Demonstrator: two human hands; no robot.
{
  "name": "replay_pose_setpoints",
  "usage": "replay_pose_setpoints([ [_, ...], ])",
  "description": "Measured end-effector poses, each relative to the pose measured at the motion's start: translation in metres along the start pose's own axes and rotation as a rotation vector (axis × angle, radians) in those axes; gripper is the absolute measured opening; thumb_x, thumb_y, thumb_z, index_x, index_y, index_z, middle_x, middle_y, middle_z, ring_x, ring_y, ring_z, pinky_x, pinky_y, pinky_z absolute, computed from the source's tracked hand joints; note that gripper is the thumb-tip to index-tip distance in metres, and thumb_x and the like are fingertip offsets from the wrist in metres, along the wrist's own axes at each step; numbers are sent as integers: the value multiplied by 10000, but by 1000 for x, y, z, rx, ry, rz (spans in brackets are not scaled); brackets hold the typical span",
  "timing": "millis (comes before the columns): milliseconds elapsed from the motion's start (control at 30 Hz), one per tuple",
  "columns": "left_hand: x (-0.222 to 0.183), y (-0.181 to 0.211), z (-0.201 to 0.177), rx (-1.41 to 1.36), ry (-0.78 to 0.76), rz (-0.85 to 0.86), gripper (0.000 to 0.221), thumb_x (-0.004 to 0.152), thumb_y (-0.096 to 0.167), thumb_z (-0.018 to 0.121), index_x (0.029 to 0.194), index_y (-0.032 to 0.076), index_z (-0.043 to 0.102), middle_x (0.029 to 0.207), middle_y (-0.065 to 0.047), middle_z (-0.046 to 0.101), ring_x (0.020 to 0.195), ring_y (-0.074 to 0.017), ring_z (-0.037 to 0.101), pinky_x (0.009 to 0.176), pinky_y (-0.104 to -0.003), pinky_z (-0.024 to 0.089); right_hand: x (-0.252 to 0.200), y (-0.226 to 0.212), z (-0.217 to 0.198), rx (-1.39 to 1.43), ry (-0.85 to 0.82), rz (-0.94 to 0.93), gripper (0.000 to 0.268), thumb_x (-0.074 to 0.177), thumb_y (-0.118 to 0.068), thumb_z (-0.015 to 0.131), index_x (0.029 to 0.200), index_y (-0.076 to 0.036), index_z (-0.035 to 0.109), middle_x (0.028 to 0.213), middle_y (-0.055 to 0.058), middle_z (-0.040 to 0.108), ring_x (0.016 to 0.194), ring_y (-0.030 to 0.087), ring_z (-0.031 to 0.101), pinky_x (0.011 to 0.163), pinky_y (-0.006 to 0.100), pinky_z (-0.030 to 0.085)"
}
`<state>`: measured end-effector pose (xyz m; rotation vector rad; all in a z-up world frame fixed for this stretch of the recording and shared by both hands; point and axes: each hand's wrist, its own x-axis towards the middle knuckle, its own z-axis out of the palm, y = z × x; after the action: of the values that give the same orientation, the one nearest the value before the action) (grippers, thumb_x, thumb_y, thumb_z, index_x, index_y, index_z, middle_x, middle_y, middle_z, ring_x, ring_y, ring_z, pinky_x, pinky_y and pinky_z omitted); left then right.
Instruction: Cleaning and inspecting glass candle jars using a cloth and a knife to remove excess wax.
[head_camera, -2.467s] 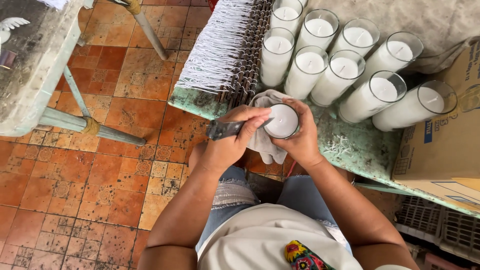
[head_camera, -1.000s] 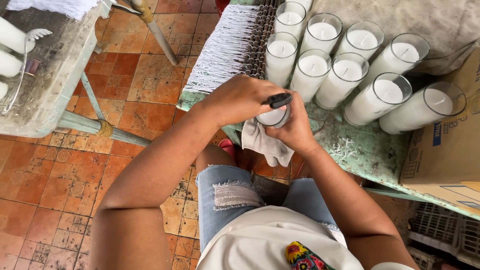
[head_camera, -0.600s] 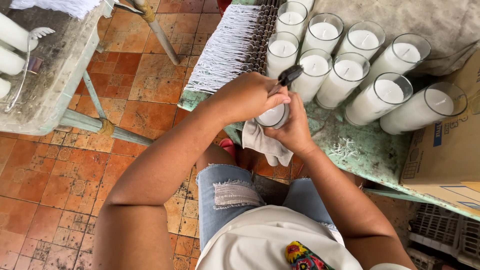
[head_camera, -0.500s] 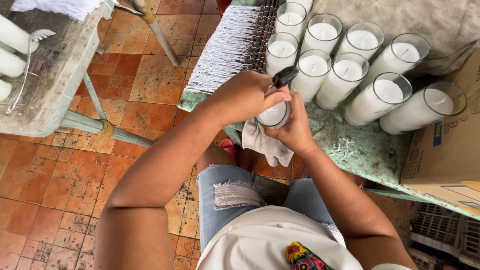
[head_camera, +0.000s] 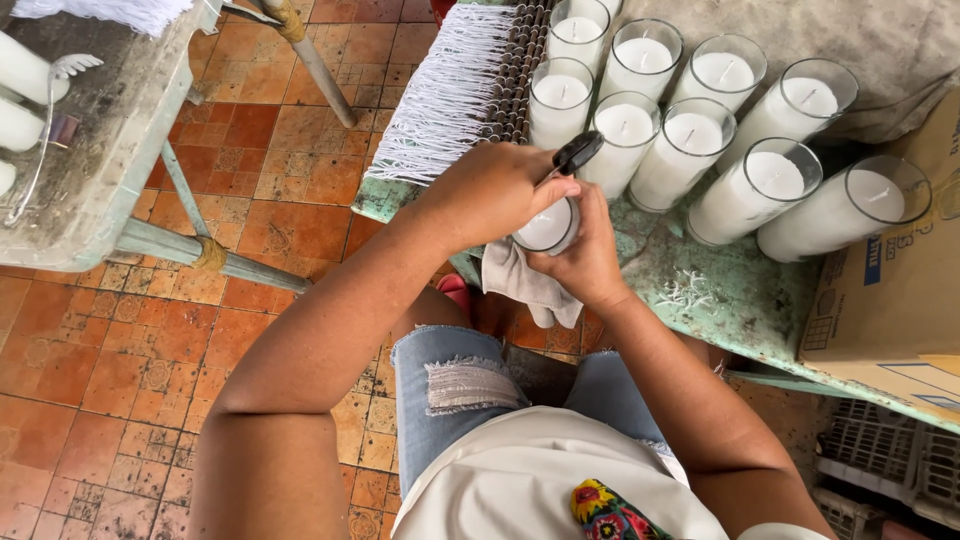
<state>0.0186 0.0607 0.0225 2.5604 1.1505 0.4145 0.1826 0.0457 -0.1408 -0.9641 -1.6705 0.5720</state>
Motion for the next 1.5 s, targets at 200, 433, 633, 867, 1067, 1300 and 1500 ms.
replay_pose_setpoints([
  [200, 0, 2, 17, -47, -10, -54, 317, 1034, 378, 456, 967, 127, 638, 843, -120, 748, 878, -388, 734, 778, -533, 570, -13, 4, 8, -82, 62, -23, 799, 542, -130, 932, 1224, -10, 534, 1183, 182, 577, 1091, 453, 590, 938, 548, 481],
  [433, -8, 2, 27, 36, 181, -34, 255, 1044, 321, 483, 987, 103, 603, 789, -157, 712, 800, -409, 725, 713, -539, 573, -21, 5, 13, -25, 121, -20, 817, 584, -102, 937, 1277, -8, 517, 1237, 170, 558, 1177, 420, 586, 1038, 517, 450],
  [633, -19, 7, 33, -13, 225, -68, 298, 1063, 330, 452, 978, 95, 615, 776, -164, 710, 784, -404, 728, 703, -529, 576, -27, 7, 20, -46, 195, -13, 843, 596, -126, 971, 1280, -22, 489, 1254, 145, 512, 1203, 406, 560, 1044, 527, 442],
  [867, -23, -3, 41, -13, 365, -112, 363, 1057, 375, 471, 983, 95, 690, 766, -166, 712, 757, -430, 716, 673, -538, 581, -28, 3, 20, -59, 236, -13, 859, 549, -85, 967, 1258, -27, 486, 1241, 162, 516, 1201, 422, 563, 1066, 517, 430],
  [1067, -21, -11, 61, 64, 463, -110, 349, 1051, 388, 505, 1004, 101, 698, 766, -142, 707, 750, -390, 729, 655, -501, 596, -31, 5, 23, -63, 253, 2, 878, 525, -86, 973, 1254, -40, 485, 1246, 158, 512, 1211, 420, 556, 1071, 520, 423],
  [1300, -29, -8, 72, 57, 505, -92, 410, 1053, 365, 511, 896, 39, 704, 698, -165, 682, 689, -422, 710, 590, -513, 581, -31, 6, 27, -53, 298, -34, 858, 580, -175, 1024, 1238, -33, 492, 1243, 157, 522, 1209, 406, 561, 1067, 503, 427],
  [1500, -28, -2, 56, -24, 620, -139, 252, 1018, 405, 581, 1004, 203, 730, 742, -104, 700, 755, -365, 730, 660, -473, 608, -32, 14, 24, -78, 300, -37, 873, 540, -109, 994, 1243, -41, 481, 1244, 152, 523, 1209, 392, 564, 1082, 485, 415],
])
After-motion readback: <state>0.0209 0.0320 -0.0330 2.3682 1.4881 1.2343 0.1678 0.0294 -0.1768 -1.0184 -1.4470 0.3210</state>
